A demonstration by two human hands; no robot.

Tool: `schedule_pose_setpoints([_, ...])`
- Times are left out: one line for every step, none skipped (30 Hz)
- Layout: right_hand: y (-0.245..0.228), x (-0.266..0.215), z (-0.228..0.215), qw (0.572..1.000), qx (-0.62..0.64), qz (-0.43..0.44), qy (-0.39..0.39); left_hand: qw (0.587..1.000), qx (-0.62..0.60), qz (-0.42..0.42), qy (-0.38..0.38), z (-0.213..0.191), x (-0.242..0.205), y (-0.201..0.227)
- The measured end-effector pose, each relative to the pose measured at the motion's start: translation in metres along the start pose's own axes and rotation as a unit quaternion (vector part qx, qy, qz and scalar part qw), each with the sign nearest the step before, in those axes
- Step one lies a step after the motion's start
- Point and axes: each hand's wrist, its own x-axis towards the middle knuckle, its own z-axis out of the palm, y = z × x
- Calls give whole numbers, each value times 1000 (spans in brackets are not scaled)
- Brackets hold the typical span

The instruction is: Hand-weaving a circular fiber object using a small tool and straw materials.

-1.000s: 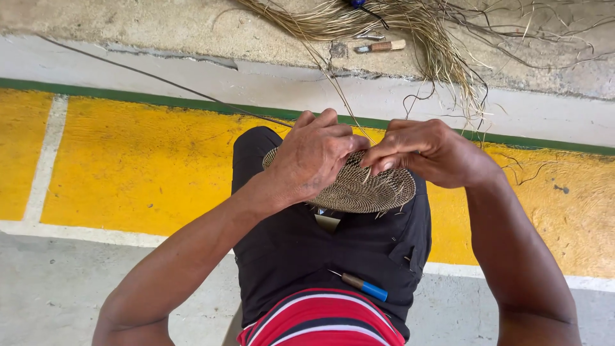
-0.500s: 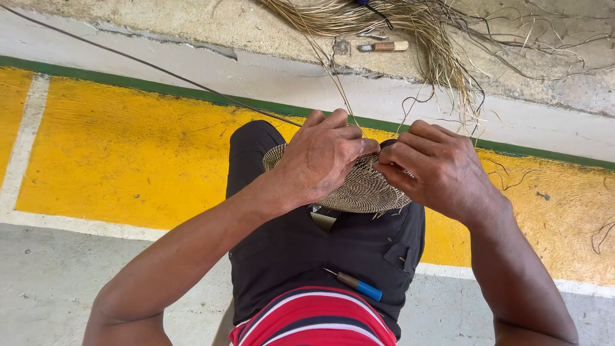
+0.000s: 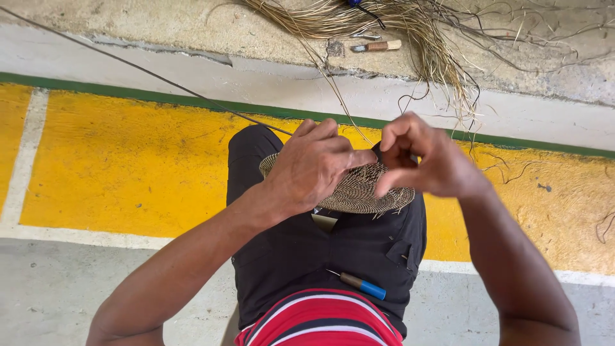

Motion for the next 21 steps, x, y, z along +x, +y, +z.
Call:
schedule_pose_setpoints([1, 7, -5, 998, 55, -3, -29, 999, 2, 26, 28, 2, -4, -1])
schedule_pose_setpoints([3, 13, -11, 992, 109, -8, -57, 997, 4, 53, 57, 5, -7, -2])
schedule_pose_setpoints([-5, 19, -13, 993, 111, -7, -51, 997, 5, 58, 53, 4, -9, -2])
schedule_pose_setpoints([-13, 24, -16, 994, 72, -53, -67, 996, -3, 65, 62, 3, -11, -2])
schedule_pose_setpoints([-21, 29, -19, 991, 32, -98, -83, 995, -11, 72, 71, 2, -13, -2])
schedule_pose_setpoints([-21, 32, -16, 992, 35, -96, -78, 995, -11, 75, 67, 1, -14, -1])
schedule_pose_setpoints([-21, 35, -14, 989, 35, -85, -113, 995, -7, 74, 65, -1, -15, 0])
schedule_pose_setpoints([-21, 39, -12, 986, 35, -74, -148, 995, -4, 74, 63, -3, -16, 1])
schedule_pose_setpoints([-14, 40, -8, 986, 38, -73, -144, 995, -3, 76, 58, -2, -17, 0])
schedule_pose_setpoints([-7, 41, -4, 984, 62, -55, -156, 996, -9, 74, 58, -2, -18, 0])
schedule_pose_setpoints([0, 42, 1, 981, 86, -38, -169, 996, -14, 71, 58, -1, -19, -1])
schedule_pose_setpoints([11, 41, 8, 982, 88, -37, -165, 996, -14, 74, 55, -2, -18, 0])
schedule_pose_setpoints([22, 41, 15, 981, 134, -51, -132, 995, -22, 73, 58, -3, -17, -1])
schedule_pose_setpoints([33, 40, 22, 976, 178, -67, -103, 995, -31, 67, 65, -3, -16, 0])
schedule_pose_setpoints([32, 42, 19, 976, 179, -67, -102, 995, -31, 67, 63, -5, -13, 0])
schedule_pose_setpoints([30, 43, 17, 977, 200, -20, -71, 997, -33, 51, 51, -8, -10, 0])
schedule_pose_setpoints([29, 45, 15, 974, 220, 26, -40, 998, -35, 36, 38, -10, -7, 0])
schedule_pose_setpoints([33, 42, 16, 975, 219, 22, -40, 998, -32, 36, 39, -8, -6, -2])
schedule_pose_setpoints([36, 39, 17, 972, 218, 69, -50, 998, -42, 23, 45, -6, -5, -3])
schedule_pose_setpoints([39, 37, 19, 968, 216, 115, -63, 997, -52, 8, 51, -4, -5, -4])
schedule_pose_setpoints([35, 38, 20, 968, 216, 111, -65, 997, -49, 5, 53, -5, -4, -5])
